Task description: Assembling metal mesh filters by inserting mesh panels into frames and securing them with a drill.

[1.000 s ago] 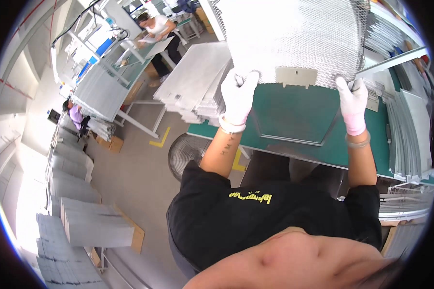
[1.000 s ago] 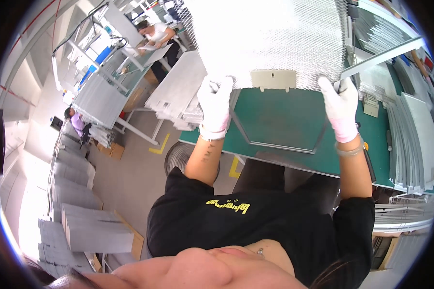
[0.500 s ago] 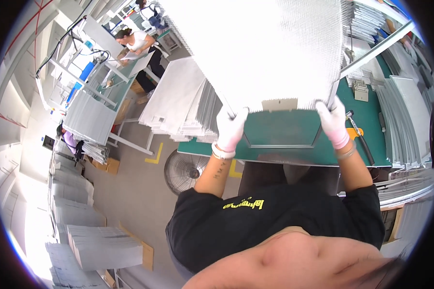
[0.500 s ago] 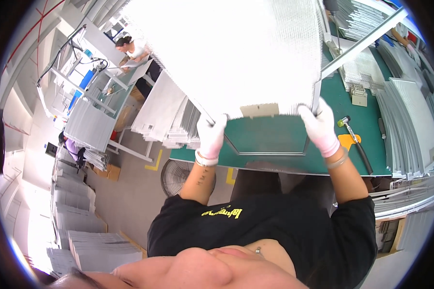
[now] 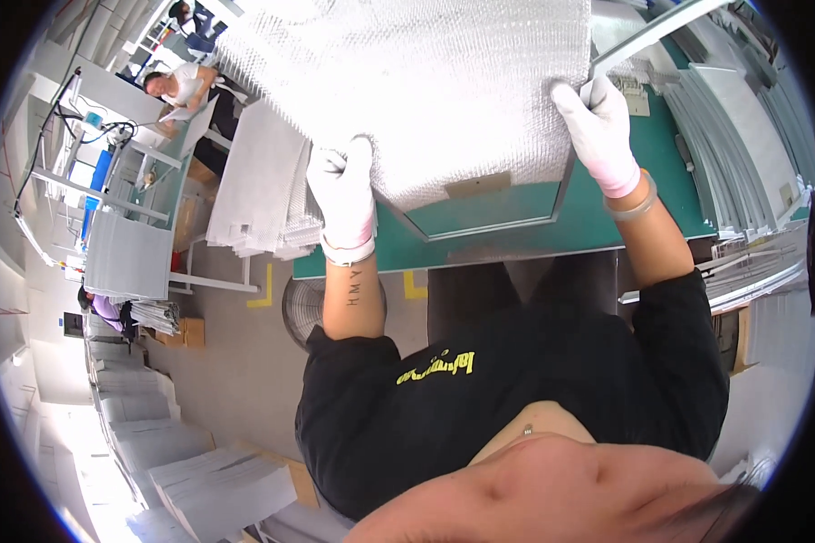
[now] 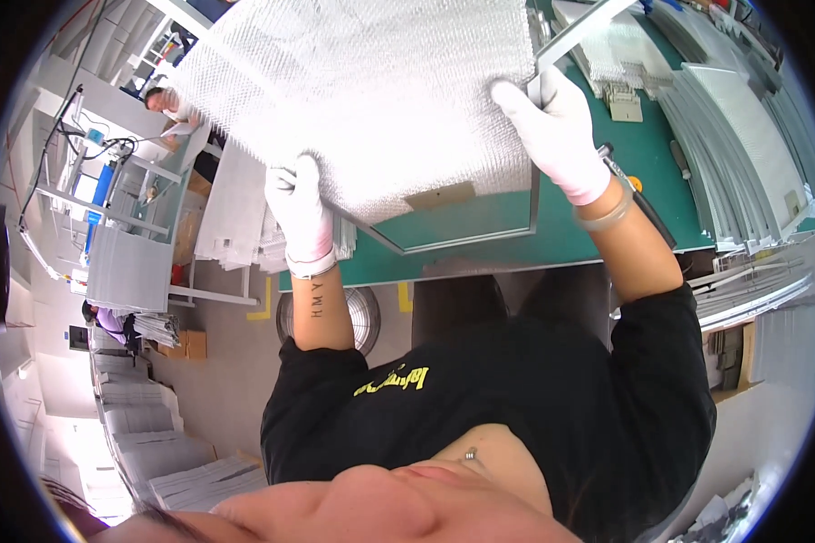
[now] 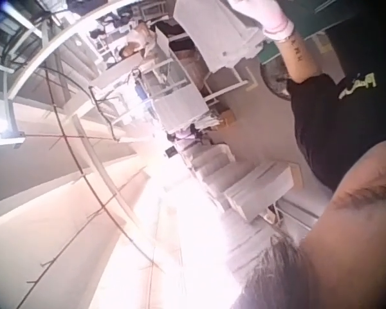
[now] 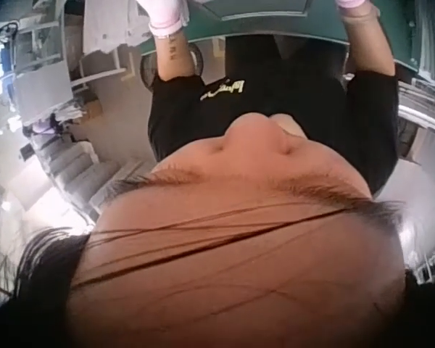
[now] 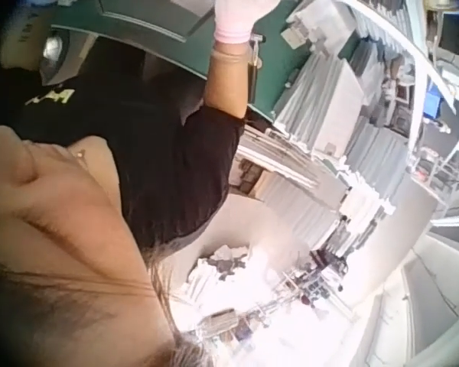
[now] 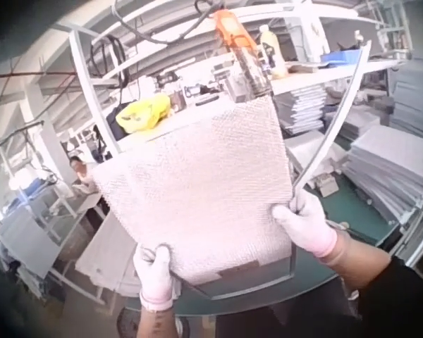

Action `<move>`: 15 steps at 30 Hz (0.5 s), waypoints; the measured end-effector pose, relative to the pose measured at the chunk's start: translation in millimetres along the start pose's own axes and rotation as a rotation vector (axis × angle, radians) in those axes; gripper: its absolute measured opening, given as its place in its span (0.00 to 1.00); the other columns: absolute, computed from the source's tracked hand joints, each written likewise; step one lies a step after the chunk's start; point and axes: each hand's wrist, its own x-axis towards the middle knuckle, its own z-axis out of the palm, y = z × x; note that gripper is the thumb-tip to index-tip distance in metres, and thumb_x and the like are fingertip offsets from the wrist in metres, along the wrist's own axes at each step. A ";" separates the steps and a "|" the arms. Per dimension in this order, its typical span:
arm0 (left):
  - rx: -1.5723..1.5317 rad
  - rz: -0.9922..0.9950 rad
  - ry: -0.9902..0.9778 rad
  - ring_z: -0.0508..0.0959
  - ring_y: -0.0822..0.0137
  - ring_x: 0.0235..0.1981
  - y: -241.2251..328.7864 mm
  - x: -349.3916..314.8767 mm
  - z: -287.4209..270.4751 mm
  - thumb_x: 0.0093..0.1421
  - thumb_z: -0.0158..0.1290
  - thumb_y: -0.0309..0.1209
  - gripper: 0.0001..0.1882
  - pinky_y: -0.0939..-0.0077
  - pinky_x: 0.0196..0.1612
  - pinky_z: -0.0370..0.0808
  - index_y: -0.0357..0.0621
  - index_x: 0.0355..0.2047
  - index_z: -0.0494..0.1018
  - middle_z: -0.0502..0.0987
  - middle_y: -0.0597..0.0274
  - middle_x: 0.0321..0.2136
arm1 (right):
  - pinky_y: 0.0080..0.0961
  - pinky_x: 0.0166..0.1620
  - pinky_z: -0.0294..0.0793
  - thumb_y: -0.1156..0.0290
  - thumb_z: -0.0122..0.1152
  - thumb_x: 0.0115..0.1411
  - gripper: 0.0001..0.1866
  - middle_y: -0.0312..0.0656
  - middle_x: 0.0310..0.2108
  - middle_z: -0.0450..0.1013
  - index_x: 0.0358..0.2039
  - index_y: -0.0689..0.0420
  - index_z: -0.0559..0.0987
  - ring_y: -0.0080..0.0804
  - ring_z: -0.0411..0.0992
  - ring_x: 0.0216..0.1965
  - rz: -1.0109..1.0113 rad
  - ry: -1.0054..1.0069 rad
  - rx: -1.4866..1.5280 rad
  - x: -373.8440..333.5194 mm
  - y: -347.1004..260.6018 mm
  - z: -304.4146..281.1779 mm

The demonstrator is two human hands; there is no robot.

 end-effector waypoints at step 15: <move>0.030 -0.192 -0.099 0.74 0.78 0.31 -87.3 -88.8 -29.5 0.61 0.59 0.28 0.13 0.82 0.36 0.72 0.32 0.42 0.75 0.78 0.67 0.31 | 0.25 0.57 0.68 0.72 0.58 0.67 0.20 0.39 0.51 0.75 0.57 0.66 0.70 0.23 0.71 0.51 0.163 -0.094 0.238 -88.6 107.0 -5.2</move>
